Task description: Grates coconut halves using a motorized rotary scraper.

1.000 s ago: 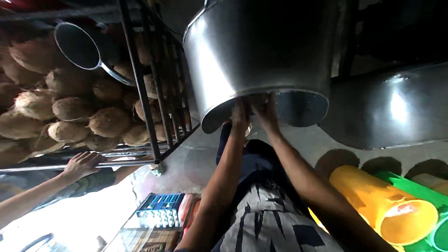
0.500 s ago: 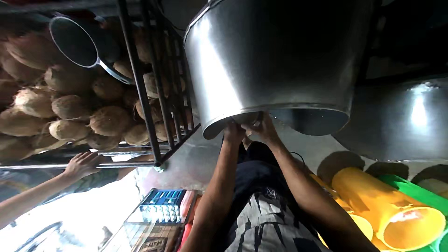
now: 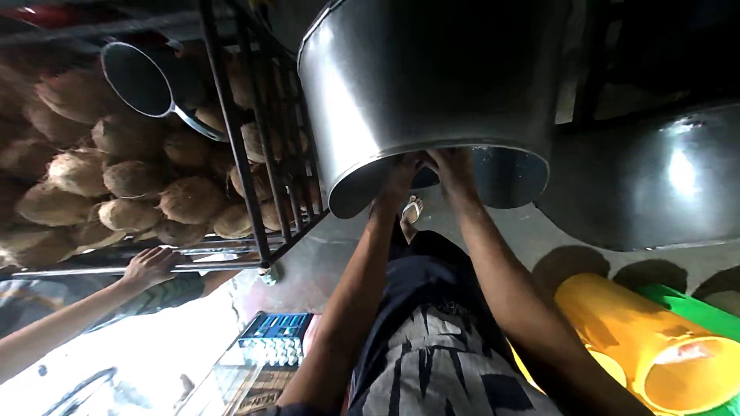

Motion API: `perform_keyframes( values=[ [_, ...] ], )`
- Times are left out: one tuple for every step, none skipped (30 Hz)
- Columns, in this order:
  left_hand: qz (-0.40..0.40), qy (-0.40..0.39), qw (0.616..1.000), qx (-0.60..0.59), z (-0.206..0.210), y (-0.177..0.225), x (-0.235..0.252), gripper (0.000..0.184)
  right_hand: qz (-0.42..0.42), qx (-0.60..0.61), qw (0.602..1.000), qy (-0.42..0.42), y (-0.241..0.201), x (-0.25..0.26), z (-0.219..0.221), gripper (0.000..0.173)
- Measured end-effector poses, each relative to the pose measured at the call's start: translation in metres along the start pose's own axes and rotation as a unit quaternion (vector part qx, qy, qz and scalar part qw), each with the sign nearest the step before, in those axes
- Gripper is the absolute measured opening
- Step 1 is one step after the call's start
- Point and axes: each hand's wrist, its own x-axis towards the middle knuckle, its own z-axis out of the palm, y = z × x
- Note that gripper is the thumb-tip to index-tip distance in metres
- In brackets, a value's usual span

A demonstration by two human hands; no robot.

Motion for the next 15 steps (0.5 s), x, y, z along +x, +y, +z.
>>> perform_keyframes(
  values=[
    [0.003, -0.005, 1.0, -0.002, 0.003, 0.001, 0.0, 0.028, -0.001, 0.002, 1.0, 0.005, -0.001, 0.0, -0.001, 0.042],
    [0.007, -0.01, 1.0, 0.005, 0.005, 0.001, -0.001, 0.028, 0.002, 0.01, 1.0, 0.01, -0.001, -0.001, -0.001, 0.043],
    [0.014, -0.014, 1.0, 0.014, 0.007, 0.0, 0.0, 0.028, 0.002, 0.019, 1.0, 0.016, -0.001, -0.002, -0.001, 0.044],
    [0.02, -0.013, 1.0, 0.018, 0.009, -0.001, 0.001, 0.028, 0.0, 0.026, 0.999, 0.018, -0.001, -0.001, -0.001, 0.046],
    [0.021, -0.011, 1.0, 0.015, 0.008, -0.003, 0.002, 0.029, -0.001, 0.028, 0.999, 0.018, 0.0, -0.001, 0.0, 0.049],
    [0.015, -0.008, 1.0, 0.008, 0.008, -0.005, 0.002, 0.03, -0.004, 0.025, 1.0, 0.018, 0.002, -0.001, 0.0, 0.052],
    [0.01, -0.004, 1.0, -0.005, 0.01, -0.006, 0.002, 0.029, -0.013, 0.018, 1.0, 0.021, 0.003, -0.001, 0.0, 0.054],
    [0.001, -0.004, 1.0, -0.028, 0.011, -0.007, 0.002, 0.029, -0.022, 0.005, 1.0, 0.019, 0.005, -0.002, -0.002, 0.058],
    [-0.013, -0.005, 0.998, -0.06, 0.01, -0.01, 0.002, 0.032, -0.036, -0.019, 0.999, 0.012, 0.007, -0.004, -0.004, 0.066],
    [-0.036, -0.004, 0.994, -0.1, 0.007, -0.015, 0.001, 0.035, -0.052, -0.058, 0.997, 0.007, 0.01, -0.009, -0.006, 0.074],
    [-0.063, 0.0, 0.988, -0.142, 0.002, -0.021, 0.003, 0.041, -0.073, -0.117, 0.991, -0.003, 0.014, -0.016, -0.009, 0.087],
    [-0.084, -0.001, 0.979, -0.187, -0.005, -0.027, 0.004, 0.05, -0.09, -0.187, 0.978, -0.026, 0.019, -0.024, -0.014, 0.101],
    [-0.096, -0.006, 0.971, -0.219, -0.012, -0.036, 0.002, 0.06, -0.112, -0.248, 0.961, -0.048, 0.026, -0.033, -0.019, 0.108],
    [-0.105, -0.007, 0.967, -0.233, -0.018, -0.041, -0.005, 0.071, -0.125, -0.288, 0.947, -0.071, 0.034, -0.043, -0.024, 0.113],
    [-0.096, -0.014, 0.966, -0.239, -0.023, -0.044, -0.011, 0.075, -0.136, -0.307, 0.939, -0.079, 0.042, -0.047, -0.027, 0.116]
  ],
)
